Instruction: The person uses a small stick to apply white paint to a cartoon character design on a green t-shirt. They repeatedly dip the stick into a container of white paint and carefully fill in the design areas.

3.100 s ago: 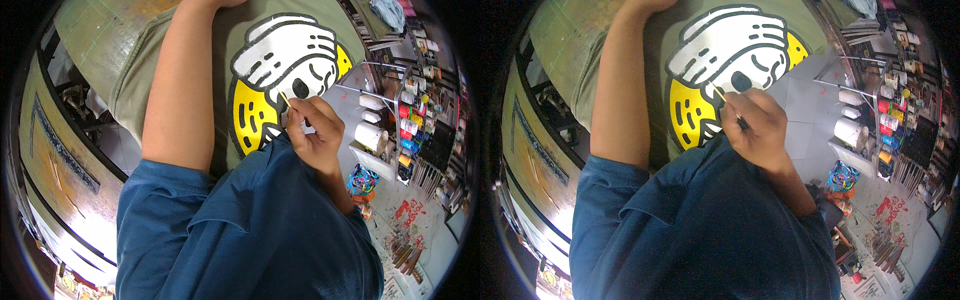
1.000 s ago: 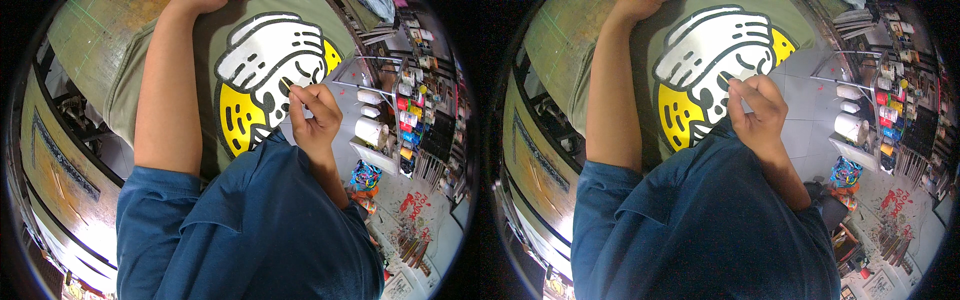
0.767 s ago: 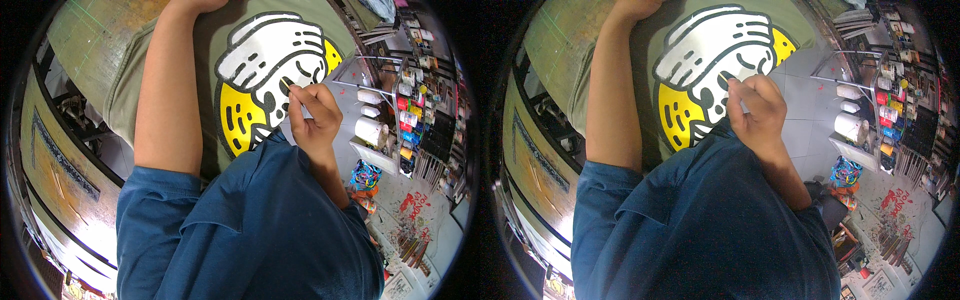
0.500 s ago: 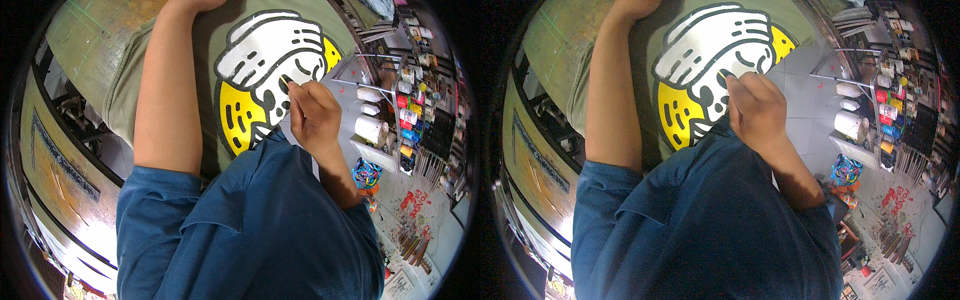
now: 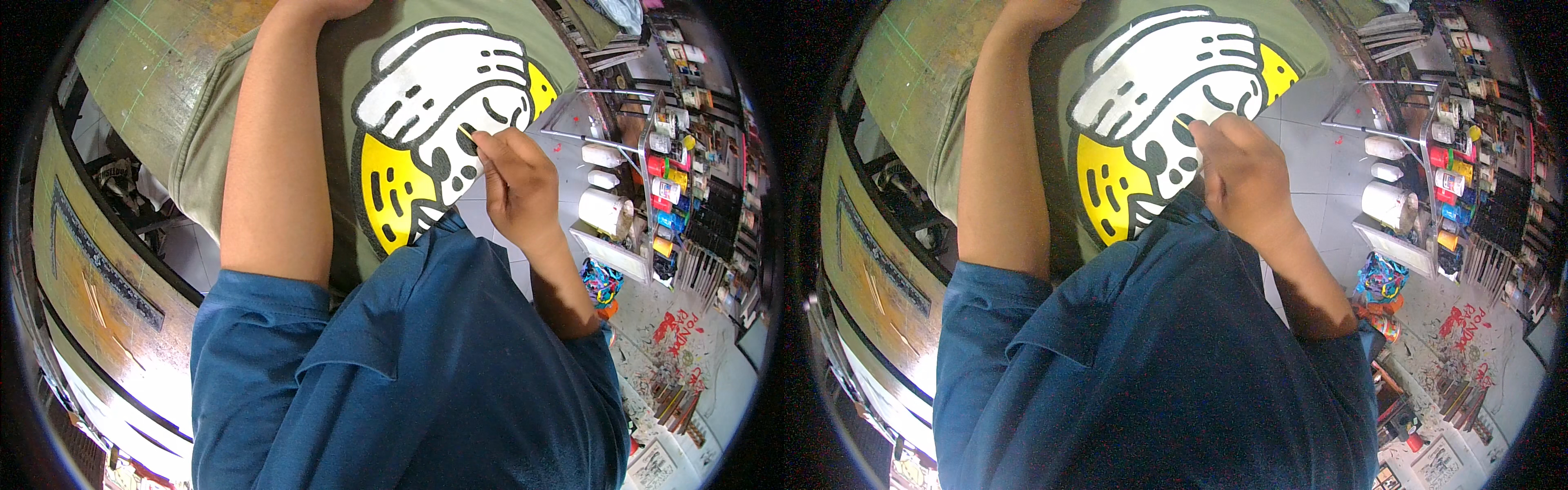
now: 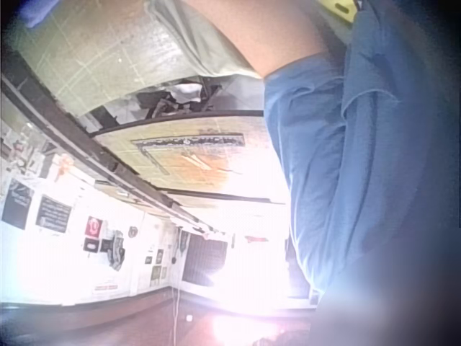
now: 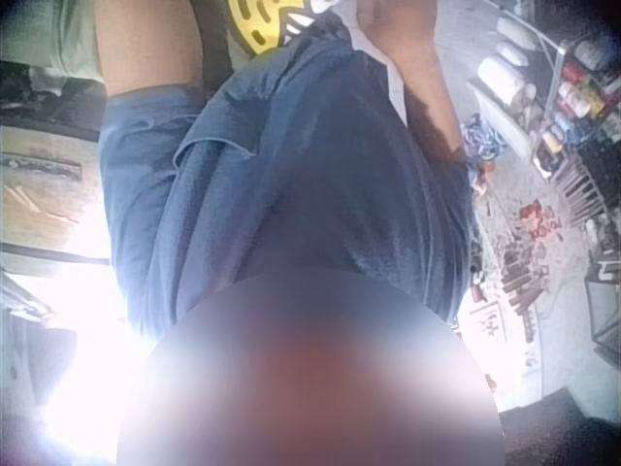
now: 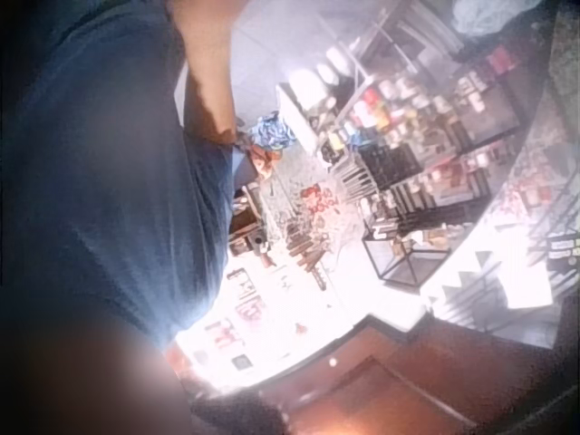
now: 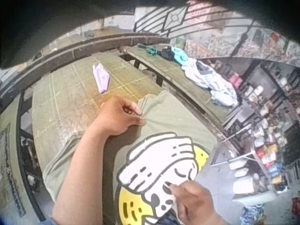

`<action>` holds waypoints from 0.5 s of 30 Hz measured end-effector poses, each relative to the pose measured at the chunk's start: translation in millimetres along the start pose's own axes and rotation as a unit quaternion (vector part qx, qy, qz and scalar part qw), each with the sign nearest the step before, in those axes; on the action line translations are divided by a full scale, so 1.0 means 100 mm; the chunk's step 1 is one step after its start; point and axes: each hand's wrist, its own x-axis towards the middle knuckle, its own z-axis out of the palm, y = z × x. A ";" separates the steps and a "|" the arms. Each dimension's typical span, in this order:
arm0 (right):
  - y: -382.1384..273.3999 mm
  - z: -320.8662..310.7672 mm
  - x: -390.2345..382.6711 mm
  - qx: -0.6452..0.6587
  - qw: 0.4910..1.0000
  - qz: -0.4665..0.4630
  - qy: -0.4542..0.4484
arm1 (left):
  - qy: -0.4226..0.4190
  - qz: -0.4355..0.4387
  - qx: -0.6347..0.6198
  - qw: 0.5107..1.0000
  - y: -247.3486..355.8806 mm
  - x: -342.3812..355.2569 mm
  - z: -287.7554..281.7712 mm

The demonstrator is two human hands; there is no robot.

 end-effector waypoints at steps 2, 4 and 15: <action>0.03 0.02 -0.02 0.058 0.998 0.032 0.017 | -0.001 0.000 0.002 1.000 0.00 0.00 0.00; -0.03 0.04 -0.04 0.064 0.997 0.037 0.030 | -0.006 0.004 -0.002 1.000 -0.02 0.01 0.00; -0.08 0.07 -0.07 0.025 0.997 0.037 0.057 | 0.003 0.014 -0.008 1.000 -0.04 0.03 0.02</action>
